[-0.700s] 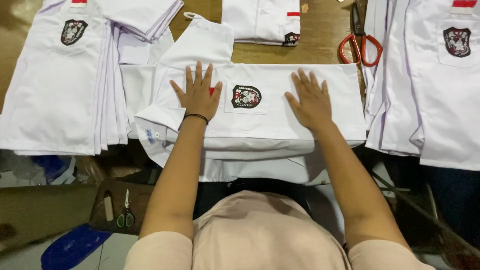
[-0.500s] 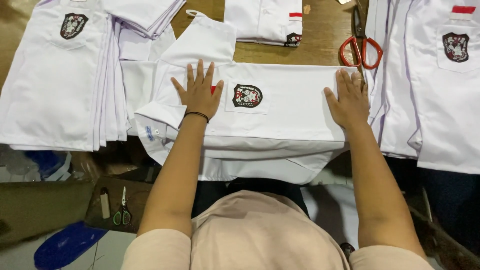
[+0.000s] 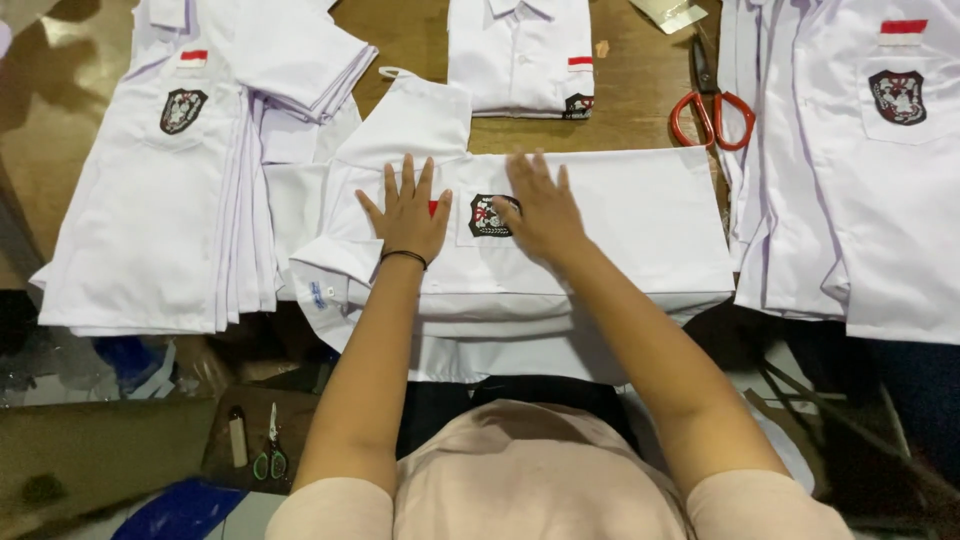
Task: The person folds a white shirt on a wooden table, smoothing the fabric with their hands and folding the bottom edge toward the collar.
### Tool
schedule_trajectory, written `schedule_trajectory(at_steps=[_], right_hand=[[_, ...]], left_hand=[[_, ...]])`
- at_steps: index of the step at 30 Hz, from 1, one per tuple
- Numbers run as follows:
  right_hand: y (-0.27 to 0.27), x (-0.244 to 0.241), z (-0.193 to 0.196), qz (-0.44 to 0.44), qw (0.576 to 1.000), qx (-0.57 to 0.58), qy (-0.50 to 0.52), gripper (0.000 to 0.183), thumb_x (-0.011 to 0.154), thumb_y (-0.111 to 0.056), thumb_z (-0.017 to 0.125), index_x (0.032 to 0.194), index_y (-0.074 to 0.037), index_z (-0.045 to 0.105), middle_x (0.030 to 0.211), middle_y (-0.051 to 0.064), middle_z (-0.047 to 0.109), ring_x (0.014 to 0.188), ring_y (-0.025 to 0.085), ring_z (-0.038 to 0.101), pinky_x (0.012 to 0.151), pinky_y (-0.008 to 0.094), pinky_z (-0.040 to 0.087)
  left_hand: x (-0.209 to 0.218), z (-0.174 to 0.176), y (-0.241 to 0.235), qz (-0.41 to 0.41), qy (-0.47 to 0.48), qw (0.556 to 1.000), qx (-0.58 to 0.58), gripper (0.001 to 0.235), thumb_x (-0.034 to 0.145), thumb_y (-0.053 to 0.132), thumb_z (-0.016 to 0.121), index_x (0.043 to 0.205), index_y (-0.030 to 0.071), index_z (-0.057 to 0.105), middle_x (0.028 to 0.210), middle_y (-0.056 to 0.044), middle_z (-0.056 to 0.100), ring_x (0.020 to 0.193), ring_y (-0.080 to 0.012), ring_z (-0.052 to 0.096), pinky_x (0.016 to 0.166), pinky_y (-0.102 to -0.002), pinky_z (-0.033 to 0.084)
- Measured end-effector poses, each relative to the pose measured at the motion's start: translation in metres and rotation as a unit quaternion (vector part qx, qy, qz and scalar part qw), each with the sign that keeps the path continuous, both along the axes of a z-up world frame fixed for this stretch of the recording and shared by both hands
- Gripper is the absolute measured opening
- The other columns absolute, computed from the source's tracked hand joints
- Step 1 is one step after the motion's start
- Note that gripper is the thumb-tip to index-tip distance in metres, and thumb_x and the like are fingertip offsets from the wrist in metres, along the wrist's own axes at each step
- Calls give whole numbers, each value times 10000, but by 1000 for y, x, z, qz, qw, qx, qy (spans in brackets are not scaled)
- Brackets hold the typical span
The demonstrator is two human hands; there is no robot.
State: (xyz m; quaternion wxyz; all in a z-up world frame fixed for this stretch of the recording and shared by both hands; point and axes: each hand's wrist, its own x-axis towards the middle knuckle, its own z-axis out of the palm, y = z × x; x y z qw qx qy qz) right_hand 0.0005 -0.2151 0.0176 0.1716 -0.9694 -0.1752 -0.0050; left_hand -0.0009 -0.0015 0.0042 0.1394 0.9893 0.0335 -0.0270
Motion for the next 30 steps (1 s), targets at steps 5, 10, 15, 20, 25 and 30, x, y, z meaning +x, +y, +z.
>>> schedule_trajectory(at_steps=[5,10,15,20,25,30], right_hand=[[19,15,-17,13,999,-19,35,718,1088,-604,244,1638,-144,285,1713,73,232,1593,287,148,1272,569,55],[-33,14,-13,-3,998,-40,54,652,1107,-566,238,1649,-205,265,1709,19,247,1582,235,188,1278,543,40],[-104,8,2,-105,992,-35,53,642,1117,-493,235,1649,-135,276,1716,70,234,1581,277,196,1269,572,59],[-178,14,-10,-156,985,-60,47,654,1119,-516,210,1663,-157,256,1729,39,189,1589,249,158,1260,581,10],[-196,22,-25,-164,983,-74,34,668,1119,-551,198,1665,-171,257,1735,21,178,1595,226,143,1262,583,-13],[-143,-2,1,-164,986,-37,-16,646,1122,-437,284,1633,-43,312,1695,175,253,1569,314,218,1237,611,-10]], left_hand=[[3,1,1,-1,12,1000,8,650,1052,610,214,1637,327,187,1723,5,117,1584,-266,24,1181,-685,-121],[0,3,1,6,23,1000,3,640,1056,602,218,1636,333,188,1722,17,116,1584,-260,26,1182,-683,-119],[-2,5,-1,8,21,1000,1,628,1060,589,226,1635,337,195,1722,17,122,1585,-261,30,1188,-673,-112],[-3,6,-1,7,15,1000,-10,620,1065,581,233,1632,331,214,1721,12,132,1585,-263,38,1187,-670,-118],[-2,1,0,4,6,1000,-9,624,1061,590,234,1632,339,214,1721,19,135,1586,-260,37,1184,-673,-128],[-1,-2,-1,4,-4,1000,-4,627,1059,593,220,1630,334,217,1719,6,141,1584,-266,43,1184,-680,-119]])
